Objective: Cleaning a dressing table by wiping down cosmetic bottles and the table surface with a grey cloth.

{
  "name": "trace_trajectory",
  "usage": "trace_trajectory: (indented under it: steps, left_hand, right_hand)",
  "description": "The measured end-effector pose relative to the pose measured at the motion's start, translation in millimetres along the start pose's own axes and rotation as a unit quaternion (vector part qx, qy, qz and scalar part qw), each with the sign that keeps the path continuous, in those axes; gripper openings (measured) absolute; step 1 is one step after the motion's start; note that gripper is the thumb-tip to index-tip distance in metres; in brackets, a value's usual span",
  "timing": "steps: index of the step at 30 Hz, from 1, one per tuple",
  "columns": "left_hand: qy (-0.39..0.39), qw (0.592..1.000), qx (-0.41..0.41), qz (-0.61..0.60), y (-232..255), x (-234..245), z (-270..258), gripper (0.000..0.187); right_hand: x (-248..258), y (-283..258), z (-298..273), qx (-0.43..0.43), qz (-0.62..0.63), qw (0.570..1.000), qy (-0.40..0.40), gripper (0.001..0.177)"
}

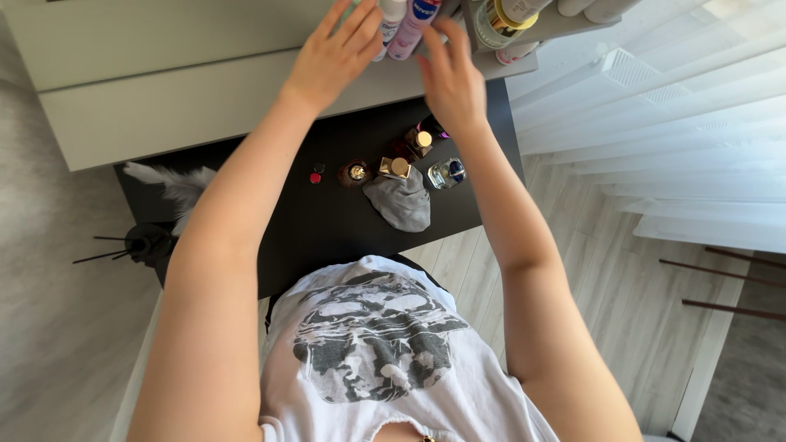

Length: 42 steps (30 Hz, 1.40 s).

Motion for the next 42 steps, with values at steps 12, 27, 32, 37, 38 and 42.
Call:
trace_trajectory:
  steps: [12, 27, 32, 37, 38, 42]
  left_hand:
    - [-0.251, 0.811, 0.152, -0.506, 140, -54, 48, 0.065]
    - [-0.335, 0.855, 0.155, -0.364, 146, -63, 83, 0.048]
    - [-0.307, 0.879, 0.159, -0.328, 70, 5, 100, 0.052]
    - [-0.258, 0.9, 0.196, -0.291, 36, -14, 84, 0.05]
    - [-0.256, 0.902, 0.197, -0.288, 35, -23, 81, 0.05]
    - [-0.272, 0.895, 0.205, -0.287, 34, -44, 70, 0.051]
  right_hand:
    - [-9, 111, -138, -0.273, 0.164, 0.946, -0.061, 0.049]
    - [-1, 108, -134, -0.275, 0.213, 0.932, -0.098, 0.06]
    - [53, 66, -84, -0.215, 0.199, 0.955, -0.038, 0.063]
    - [24, 43, -42, -0.165, 0.257, 0.952, 0.003, 0.066]
    - [12, 44, -37, -0.161, 0.257, 0.953, 0.005, 0.066]
    - [-28, 55, -26, -0.181, 0.224, 0.958, -0.012, 0.073]
Point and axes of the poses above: each hand's wrist, its own z-axis towards the middle knuckle, its own x-axis out of the back of the hand, y = z × x, the point moved 5 cm from there along z, towards the middle knuckle, and after that the axes turned 6 degrees about z, right-handed, at the moved point
